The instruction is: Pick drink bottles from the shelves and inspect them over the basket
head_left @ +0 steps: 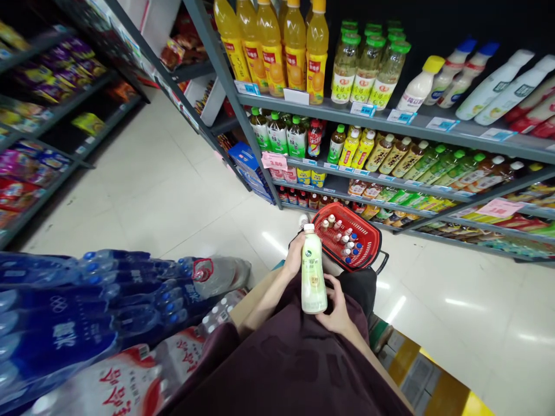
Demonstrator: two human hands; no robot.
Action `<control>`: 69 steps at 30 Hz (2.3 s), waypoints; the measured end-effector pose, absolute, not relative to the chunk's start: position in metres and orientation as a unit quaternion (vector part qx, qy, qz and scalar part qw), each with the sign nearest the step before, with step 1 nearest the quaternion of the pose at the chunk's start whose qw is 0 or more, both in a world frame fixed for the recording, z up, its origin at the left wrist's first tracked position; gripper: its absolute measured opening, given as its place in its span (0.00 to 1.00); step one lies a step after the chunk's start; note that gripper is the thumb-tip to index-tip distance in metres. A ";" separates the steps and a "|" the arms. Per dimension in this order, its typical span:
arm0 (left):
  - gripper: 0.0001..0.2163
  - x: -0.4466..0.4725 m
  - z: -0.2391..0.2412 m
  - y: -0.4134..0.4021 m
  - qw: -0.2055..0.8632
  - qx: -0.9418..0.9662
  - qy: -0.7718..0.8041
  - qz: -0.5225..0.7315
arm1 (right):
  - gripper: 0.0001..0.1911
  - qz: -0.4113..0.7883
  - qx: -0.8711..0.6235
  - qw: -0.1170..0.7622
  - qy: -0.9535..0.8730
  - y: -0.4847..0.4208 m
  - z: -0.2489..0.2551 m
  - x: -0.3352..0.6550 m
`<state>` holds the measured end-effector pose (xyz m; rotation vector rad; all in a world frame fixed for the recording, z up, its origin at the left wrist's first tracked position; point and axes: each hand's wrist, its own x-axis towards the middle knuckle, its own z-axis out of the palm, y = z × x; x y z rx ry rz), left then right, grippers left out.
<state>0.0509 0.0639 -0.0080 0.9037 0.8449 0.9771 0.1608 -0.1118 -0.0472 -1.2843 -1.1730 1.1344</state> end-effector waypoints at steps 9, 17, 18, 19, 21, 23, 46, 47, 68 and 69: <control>0.24 0.051 -0.016 0.065 0.705 0.410 0.386 0.431 | 0.45 0.480 -0.529 0.506 -0.485 -0.112 -0.048 0.163; 0.23 0.050 -0.017 0.064 0.698 0.419 0.393 0.428 | 0.45 0.509 -0.512 0.499 -0.480 -0.111 -0.053 0.163; 0.23 0.050 -0.017 0.064 0.697 0.419 0.394 0.429 | 0.45 0.512 -0.507 0.502 -0.478 -0.111 -0.053 0.163; 0.22 0.049 -0.017 0.064 0.696 0.418 0.395 0.429 | 0.45 0.514 -0.505 0.505 -0.476 -0.111 -0.052 0.163; 0.22 0.050 -0.019 0.064 0.696 0.416 0.396 0.431 | 0.45 0.515 -0.504 0.509 -0.472 -0.110 -0.050 0.163; 0.21 0.050 -0.020 0.065 0.694 0.417 0.395 0.435 | 0.44 0.518 -0.502 0.511 -0.468 -0.109 -0.049 0.162; 0.19 0.050 -0.019 0.066 0.703 0.400 0.389 0.441 | 0.45 0.538 -0.512 0.499 -0.447 -0.109 -0.055 0.164; 0.20 0.050 -0.018 0.065 0.701 0.400 0.391 0.442 | 0.45 0.537 -0.512 0.499 -0.447 -0.109 -0.055 0.164; 0.20 0.050 -0.015 0.065 0.692 0.422 0.392 0.435 | 0.45 0.536 -0.501 0.502 -0.458 -0.107 -0.052 0.164; 0.20 0.050 -0.016 0.065 0.682 0.431 0.399 0.436 | 0.45 0.537 -0.502 0.500 -0.458 -0.107 -0.051 0.164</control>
